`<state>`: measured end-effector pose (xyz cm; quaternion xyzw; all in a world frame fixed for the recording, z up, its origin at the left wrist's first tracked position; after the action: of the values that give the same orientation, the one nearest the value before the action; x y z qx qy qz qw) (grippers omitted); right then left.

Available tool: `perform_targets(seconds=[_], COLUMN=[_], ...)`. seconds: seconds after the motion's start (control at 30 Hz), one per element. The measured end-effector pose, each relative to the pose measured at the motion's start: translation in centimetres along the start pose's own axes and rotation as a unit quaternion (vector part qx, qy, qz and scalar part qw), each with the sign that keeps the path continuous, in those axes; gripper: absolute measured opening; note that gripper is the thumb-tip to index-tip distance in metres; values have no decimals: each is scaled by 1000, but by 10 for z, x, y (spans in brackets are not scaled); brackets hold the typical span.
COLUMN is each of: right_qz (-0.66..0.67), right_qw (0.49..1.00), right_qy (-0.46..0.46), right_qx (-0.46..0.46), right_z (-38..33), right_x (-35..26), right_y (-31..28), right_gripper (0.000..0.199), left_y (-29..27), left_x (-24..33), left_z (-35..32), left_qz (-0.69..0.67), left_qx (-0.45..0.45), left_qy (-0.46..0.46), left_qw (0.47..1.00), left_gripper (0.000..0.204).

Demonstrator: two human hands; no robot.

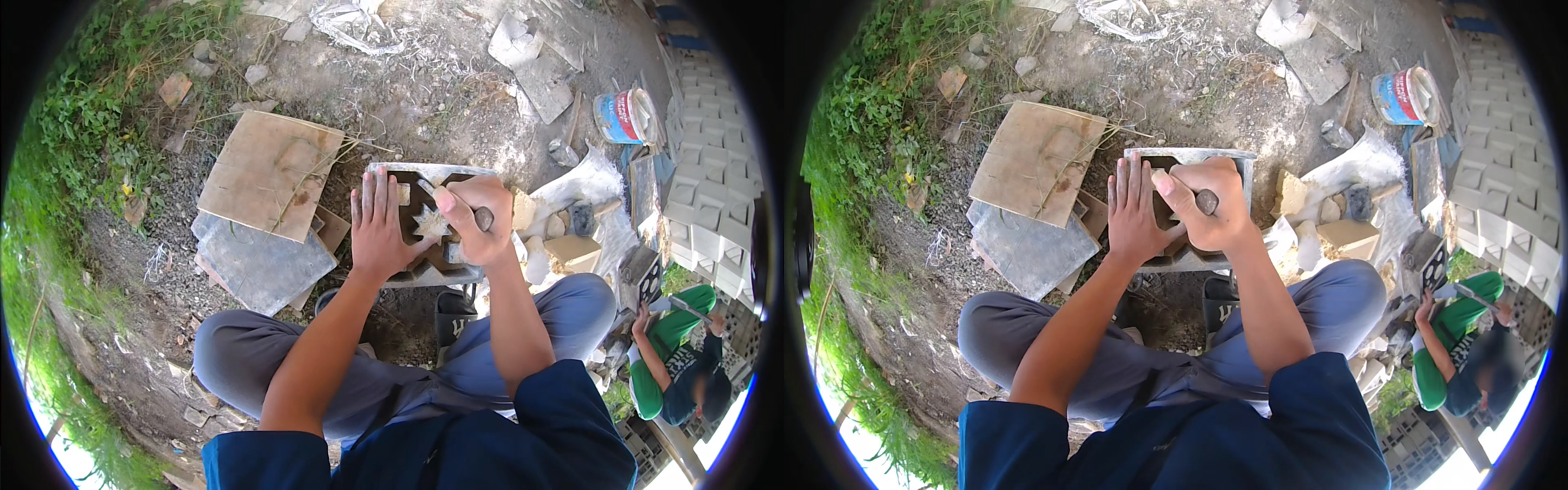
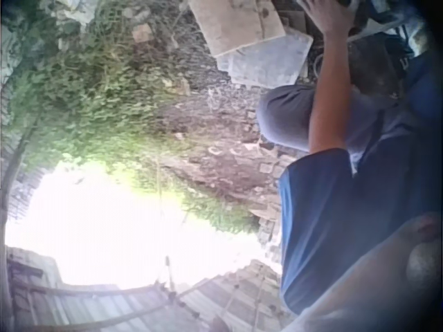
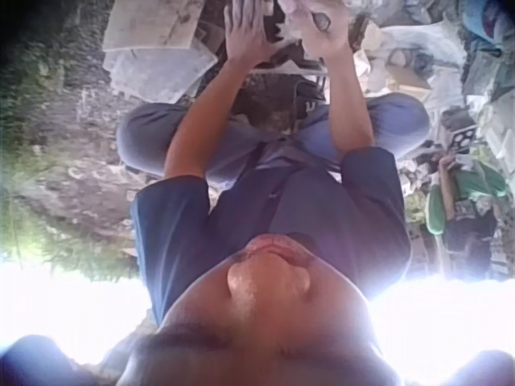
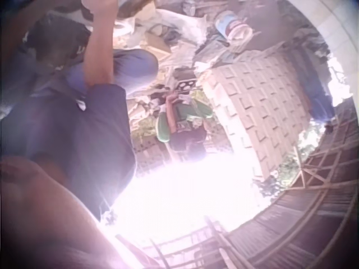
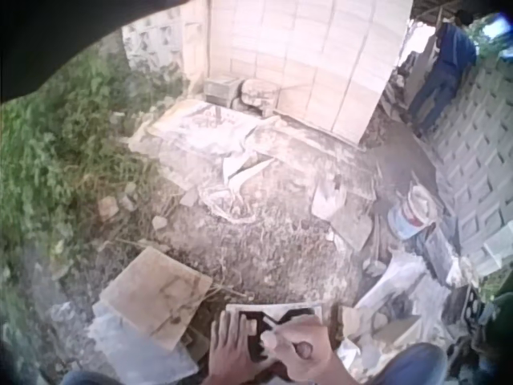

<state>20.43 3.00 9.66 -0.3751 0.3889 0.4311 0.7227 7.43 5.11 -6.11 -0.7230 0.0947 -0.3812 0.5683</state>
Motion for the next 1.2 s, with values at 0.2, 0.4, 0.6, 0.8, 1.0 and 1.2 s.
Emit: perform_targets(seconds=[0.2,0.4,0.6,0.8,1.0,1.2], right_qz=[5,100,36,59,62,119], right_qw=[998,994,998,997,988,973], right_qy=[-10,-33,5,26,-58,-18], right_qx=[62,42,45,29,129,199], right_z=[-2,-11,-16,-13,-38,-43], right_x=[9,-4,10,-9,10,-37], right_y=[-11,-36,-29,-31,-44,-68], right_gripper=[43,34,47,45,23,37], left_y=[0,0,1,1,4,4], left_x=[4,3,5,3,7,7], left_z=[2,3,3,4,2,1], left_qz=[-6,-1,7,24,23,25], left_qx=[0,-2,-6,-12,2,-7], left_qy=[1,-1,0,-5,3,4], left_qw=[1000,1000,1000,1000,1000,1000], left_gripper=[130,131,131,135,136,128])
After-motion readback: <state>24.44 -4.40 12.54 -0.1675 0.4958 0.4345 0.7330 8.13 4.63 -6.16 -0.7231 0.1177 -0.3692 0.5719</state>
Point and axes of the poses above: each hand's wrist, its own z-axis towards the middle knuckle, its own y-axis out of the palm, x = y × z, the point moved 8 cm from there along z, towards the middle knuckle, and after that the axes turned 7 degrees about -y, right-handed, at the moved point
